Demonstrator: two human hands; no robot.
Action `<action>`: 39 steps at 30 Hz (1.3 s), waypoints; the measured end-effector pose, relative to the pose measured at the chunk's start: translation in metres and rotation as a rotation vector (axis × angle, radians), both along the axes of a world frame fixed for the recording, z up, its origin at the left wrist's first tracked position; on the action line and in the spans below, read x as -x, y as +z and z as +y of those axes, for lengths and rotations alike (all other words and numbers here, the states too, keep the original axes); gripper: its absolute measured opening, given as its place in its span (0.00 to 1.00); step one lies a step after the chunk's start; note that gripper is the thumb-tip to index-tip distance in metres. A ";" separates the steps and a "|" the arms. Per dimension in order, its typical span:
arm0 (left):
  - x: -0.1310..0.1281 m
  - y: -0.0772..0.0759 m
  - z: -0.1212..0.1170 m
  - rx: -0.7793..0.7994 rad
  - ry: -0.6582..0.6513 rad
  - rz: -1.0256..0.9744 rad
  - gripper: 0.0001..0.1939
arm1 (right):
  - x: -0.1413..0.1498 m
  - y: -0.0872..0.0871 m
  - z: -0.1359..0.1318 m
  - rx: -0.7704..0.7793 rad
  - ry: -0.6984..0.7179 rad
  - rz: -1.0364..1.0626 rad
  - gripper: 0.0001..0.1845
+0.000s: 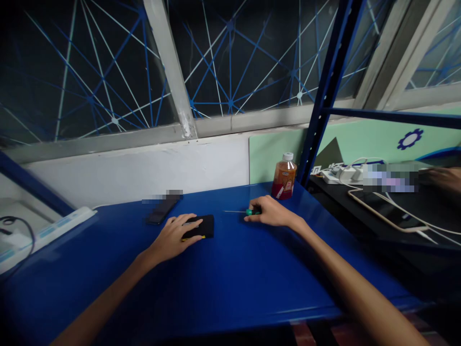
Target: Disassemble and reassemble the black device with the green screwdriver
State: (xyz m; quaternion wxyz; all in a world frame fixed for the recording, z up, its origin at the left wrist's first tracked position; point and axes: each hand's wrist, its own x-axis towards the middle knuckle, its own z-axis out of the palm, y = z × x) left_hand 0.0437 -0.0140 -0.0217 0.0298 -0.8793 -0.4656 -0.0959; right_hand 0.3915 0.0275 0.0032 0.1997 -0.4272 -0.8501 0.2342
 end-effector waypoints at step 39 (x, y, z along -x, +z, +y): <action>-0.033 0.003 -0.015 -0.211 0.344 0.159 0.24 | -0.002 0.002 -0.001 -0.022 0.016 -0.028 0.21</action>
